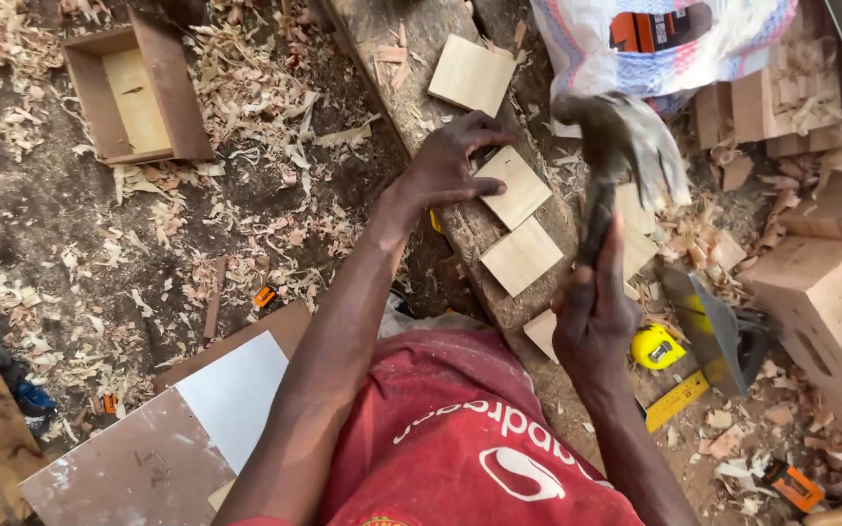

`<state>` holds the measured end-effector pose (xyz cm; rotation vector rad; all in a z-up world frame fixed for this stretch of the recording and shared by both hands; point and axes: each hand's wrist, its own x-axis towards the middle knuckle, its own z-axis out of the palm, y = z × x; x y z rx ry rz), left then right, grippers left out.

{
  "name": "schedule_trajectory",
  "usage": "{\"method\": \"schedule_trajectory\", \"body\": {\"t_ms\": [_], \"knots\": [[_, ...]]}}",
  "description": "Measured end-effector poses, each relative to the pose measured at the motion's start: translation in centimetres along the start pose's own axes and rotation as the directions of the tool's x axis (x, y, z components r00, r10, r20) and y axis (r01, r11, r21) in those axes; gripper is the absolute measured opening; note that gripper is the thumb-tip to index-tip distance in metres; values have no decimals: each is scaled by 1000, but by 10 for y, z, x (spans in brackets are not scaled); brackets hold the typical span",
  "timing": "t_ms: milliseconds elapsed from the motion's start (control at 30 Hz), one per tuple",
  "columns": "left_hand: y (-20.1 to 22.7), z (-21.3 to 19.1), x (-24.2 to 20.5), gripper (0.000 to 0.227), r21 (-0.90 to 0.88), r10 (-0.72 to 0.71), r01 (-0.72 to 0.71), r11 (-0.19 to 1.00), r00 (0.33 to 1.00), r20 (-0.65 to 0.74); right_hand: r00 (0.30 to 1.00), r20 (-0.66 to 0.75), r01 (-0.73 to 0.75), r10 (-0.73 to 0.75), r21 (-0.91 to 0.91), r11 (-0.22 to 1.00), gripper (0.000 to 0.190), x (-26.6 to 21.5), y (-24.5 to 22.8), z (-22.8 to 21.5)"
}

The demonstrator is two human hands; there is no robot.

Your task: The person assembles a small wooden box by hammering nails into its corners. They pick up nails and a hammer, position small wooden blocks, and drive nails into the box frame repeatedly. The person also applies glue to a wooden block before attaching it.

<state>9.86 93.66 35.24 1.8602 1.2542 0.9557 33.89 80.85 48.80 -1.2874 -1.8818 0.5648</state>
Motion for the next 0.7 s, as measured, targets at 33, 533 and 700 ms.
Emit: {"method": "schedule_trajectory", "body": {"t_ms": [33, 533, 700], "knots": [[2, -3, 0, 60, 4, 0, 0, 1000, 1000, -3, 1000, 0, 4, -4, 3, 1000, 52, 2, 4, 3], [-16, -48, -23, 39, -261, -16, -51, 964, 968, -249, 882, 115, -469, 456, 146, 871, 53, -46, 20, -3], [-48, -14, -4, 9, 433, 135, -75, 899, 985, -109, 894, 74, -447, 442, 228, 865, 49, -63, 29, 11]]}}
